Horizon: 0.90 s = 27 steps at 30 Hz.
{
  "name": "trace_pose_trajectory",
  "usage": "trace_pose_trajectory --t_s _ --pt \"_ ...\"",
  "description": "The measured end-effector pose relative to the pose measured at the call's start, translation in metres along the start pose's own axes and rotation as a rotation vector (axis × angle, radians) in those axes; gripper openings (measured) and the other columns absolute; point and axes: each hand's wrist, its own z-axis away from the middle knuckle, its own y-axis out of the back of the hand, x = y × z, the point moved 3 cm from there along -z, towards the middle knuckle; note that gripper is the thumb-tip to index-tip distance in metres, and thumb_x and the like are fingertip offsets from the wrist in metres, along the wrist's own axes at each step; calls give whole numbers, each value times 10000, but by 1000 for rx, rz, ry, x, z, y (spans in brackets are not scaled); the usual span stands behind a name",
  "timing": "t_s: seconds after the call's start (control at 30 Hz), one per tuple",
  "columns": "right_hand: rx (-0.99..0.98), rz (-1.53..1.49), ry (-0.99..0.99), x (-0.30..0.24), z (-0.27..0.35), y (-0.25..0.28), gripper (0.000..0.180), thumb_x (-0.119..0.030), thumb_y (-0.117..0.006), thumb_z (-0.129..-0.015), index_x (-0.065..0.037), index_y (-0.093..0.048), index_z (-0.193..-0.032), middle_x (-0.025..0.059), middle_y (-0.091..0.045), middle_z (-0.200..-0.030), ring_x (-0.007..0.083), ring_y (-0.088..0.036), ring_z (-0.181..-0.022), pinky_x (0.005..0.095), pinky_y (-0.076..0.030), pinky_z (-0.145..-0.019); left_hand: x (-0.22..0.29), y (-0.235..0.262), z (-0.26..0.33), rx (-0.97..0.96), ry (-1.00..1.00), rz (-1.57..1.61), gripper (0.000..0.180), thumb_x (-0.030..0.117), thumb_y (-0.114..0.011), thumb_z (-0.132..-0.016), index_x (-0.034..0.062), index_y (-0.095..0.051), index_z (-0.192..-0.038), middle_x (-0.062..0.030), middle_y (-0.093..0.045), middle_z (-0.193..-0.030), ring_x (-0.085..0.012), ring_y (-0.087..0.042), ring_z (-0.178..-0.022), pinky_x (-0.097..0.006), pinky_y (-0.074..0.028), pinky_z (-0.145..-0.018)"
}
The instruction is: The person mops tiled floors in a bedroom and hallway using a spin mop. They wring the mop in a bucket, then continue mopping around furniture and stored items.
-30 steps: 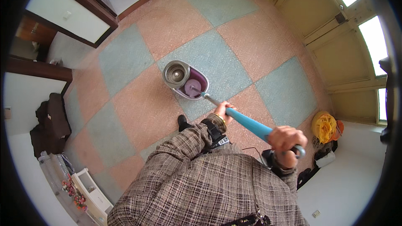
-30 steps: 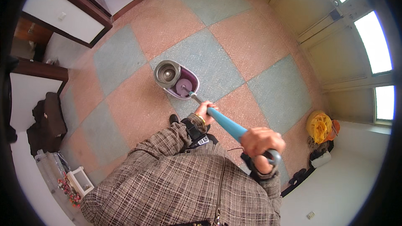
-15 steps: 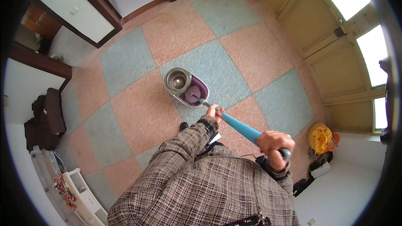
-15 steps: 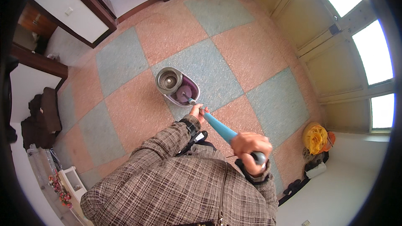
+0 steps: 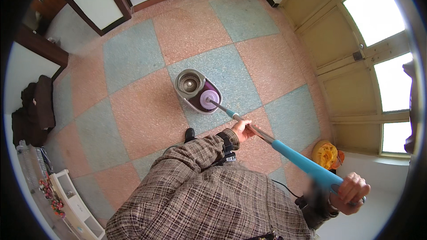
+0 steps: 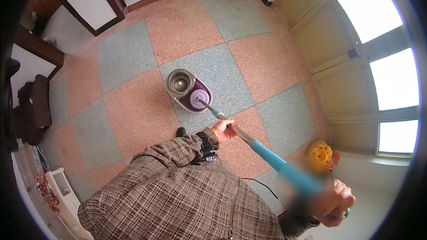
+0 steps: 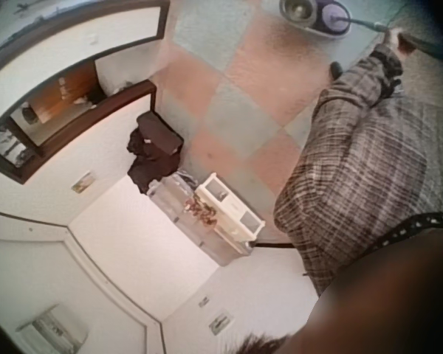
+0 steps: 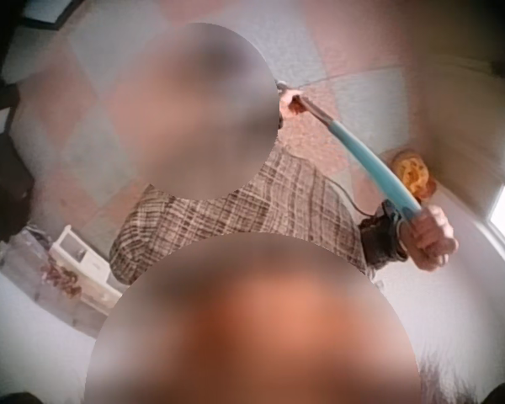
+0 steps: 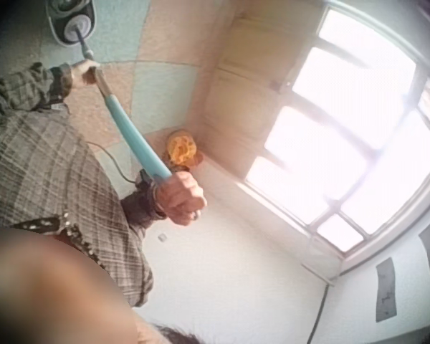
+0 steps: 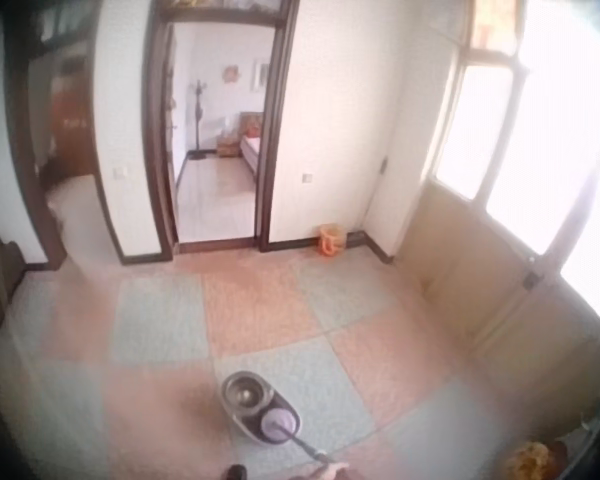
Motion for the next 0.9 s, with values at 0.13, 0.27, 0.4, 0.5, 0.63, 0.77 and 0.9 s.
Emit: trace_pose_trajectory --t_s 0.13,0.27,0.4,0.5,0.63,0.77,0.9 --pt "17 105 62 -32 -15 -15 300 -146 -612 -782 -128 -372 -602 -12 -499 -423 42 -444 -328 133 -367 -370 4 -24 35 -26 -7 -92 206 241 -512 -926 43 -566 -913 -134 -638 -957 -258 -634 -900 -385 -513 -850" --pt "139 227 98 -58 -22 -28 313 -196 -603 -803 -144 -348 -629 -28 -450 -424 33 -399 -336 119 -327 -381 11 -38 61 -145 11 -160 198 264 -571 -912 72 -575 -867 -94 -646 -905 -226 -647 -876 -366 -526 -848" --pt "136 243 82 -67 -23 -37 308 -208 -581 -830 -145 -332 -662 -31 -415 -441 29 -389 -382 122 -342 -440 22 -41 76 -221 -24 -236 242 324 -604 -897 83 -590 -884 -63 -654 -882 -196 -655 -839 -343 -541 -797" --pt "159 229 81 -61 -21 -43 292 -195 -562 -843 -145 -331 -672 -28 -414 -451 36 -382 -401 141 -355 -463 36 -37 80 -216 -42 -257 247 326 -602 -898 80 -589 -884 -65 -653 -884 -196 -653 -839 -348 -542 -794" --pt "177 224 115 -41 -17 -53 282 -181 -547 -850 -143 -328 -676 -24 -410 -453 55 -354 -396 179 -346 -453 55 -28 83 -215 -88 -231 269 340 -599 -899 73 -589 -876 -70 -651 -884 -206 -654 -835 -350 -544 -789" --pt "184 164 101 -16 -12 -59 268 -179 -522 -871 -137 -330 -689 -26 -376 -449 64 -340 -401 202 -336 -458 75 -12 78 -172 -124 -237 270 343 -608 -892 76 -586 -857 -70 -651 -873 -215 -658 -827 -350 -549 -777" --pt "141 215 42 21 -6 -62 242 -206 -457 -910 -129 -332 -718 -25 -355 -472 68 -323 -432 235 -326 -475 98 12 59 -118 -130 -215 249 332 -624 -884 90 -582 -849 -73 -649 -872 -220 -660 -847 -352 -555 -773"
